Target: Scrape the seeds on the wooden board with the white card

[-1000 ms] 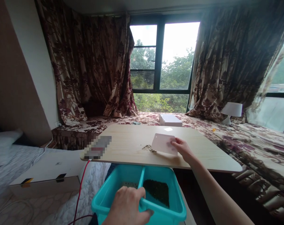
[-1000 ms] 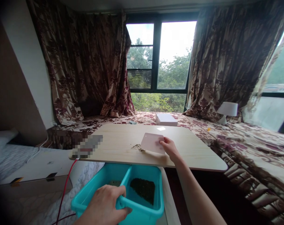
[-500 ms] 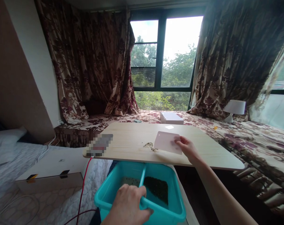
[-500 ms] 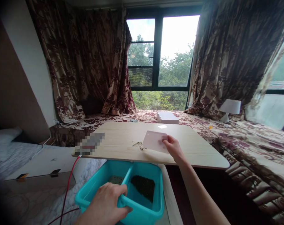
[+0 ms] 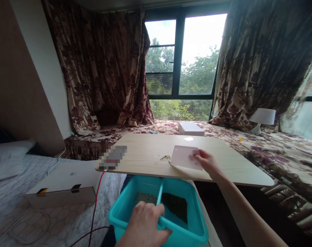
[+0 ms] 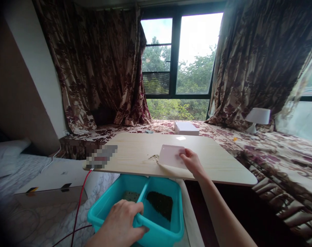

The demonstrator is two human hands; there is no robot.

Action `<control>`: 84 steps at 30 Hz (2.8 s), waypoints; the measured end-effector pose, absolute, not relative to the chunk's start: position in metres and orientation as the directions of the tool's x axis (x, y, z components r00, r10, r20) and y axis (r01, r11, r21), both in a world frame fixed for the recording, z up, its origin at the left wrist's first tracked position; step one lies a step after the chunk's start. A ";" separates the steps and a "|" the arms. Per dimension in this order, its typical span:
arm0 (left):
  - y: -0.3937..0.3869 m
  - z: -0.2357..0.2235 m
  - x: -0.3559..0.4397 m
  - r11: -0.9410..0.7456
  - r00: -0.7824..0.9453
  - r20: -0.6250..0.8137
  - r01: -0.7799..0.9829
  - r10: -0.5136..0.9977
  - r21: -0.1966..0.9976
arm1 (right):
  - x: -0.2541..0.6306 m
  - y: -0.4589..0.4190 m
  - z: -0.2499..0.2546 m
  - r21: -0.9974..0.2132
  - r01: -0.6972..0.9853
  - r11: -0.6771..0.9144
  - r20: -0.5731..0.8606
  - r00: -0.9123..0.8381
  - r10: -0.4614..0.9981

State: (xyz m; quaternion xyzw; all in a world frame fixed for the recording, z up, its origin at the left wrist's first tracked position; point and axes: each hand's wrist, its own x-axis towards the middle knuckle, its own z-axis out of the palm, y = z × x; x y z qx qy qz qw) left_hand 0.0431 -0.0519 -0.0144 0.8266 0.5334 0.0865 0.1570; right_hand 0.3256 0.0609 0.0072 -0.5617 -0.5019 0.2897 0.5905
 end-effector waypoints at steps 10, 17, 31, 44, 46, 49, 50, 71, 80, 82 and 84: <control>-0.052 -0.016 0.042 -0.382 0.418 -0.025 0.850 0.908 0.364 | 0.324 0.055 0.011 -0.970 0.179 0.166 0.221 0.358 0.907; -0.051 -0.014 0.043 -0.378 0.422 -0.047 0.852 0.906 0.361 | 0.335 0.054 0.013 -0.960 0.230 0.159 0.249 0.442 0.862; -0.053 -0.010 0.042 -0.380 0.421 -0.045 0.856 0.906 0.351 | 0.327 0.049 0.018 -0.963 0.233 0.137 0.226 0.416 0.881; -0.053 -0.009 0.042 -0.383 0.424 -0.050 0.858 0.904 0.343 | 0.329 0.046 0.016 -0.963 0.241 0.117 0.212 0.418 0.884; -0.054 -0.008 0.042 -0.385 0.424 -0.044 0.859 0.905 0.338 | 0.330 0.046 0.017 -0.964 0.239 0.114 0.210 0.427 0.880; -0.053 -0.009 0.040 -0.381 0.421 -0.048 0.858 0.906 0.344 | 0.333 0.044 0.017 -0.969 0.222 0.111 0.201 0.442 0.874; -0.052 -0.010 0.040 -0.380 0.423 -0.052 0.857 0.905 0.348 | 0.334 0.042 0.017 -0.971 0.214 0.109 0.197 0.449 0.871; -0.051 -0.011 0.036 -0.370 0.406 -0.023 0.852 0.914 0.370 | 0.327 0.018 0.017 -0.976 0.162 0.145 0.202 0.433 0.879; -0.051 -0.008 0.037 -0.357 0.400 -0.048 0.859 0.915 0.367 | 0.320 0.033 0.011 -0.959 0.245 0.141 0.246 0.475 0.845; -0.052 -0.008 0.037 -0.355 0.399 -0.046 0.858 0.916 0.372 | 0.319 0.032 0.012 -0.963 0.240 0.120 0.224 0.470 0.854; -0.052 -0.008 0.037 -0.356 0.399 -0.041 0.855 0.916 0.377 | 0.318 0.031 0.013 -0.969 0.220 0.115 0.207 0.459 0.864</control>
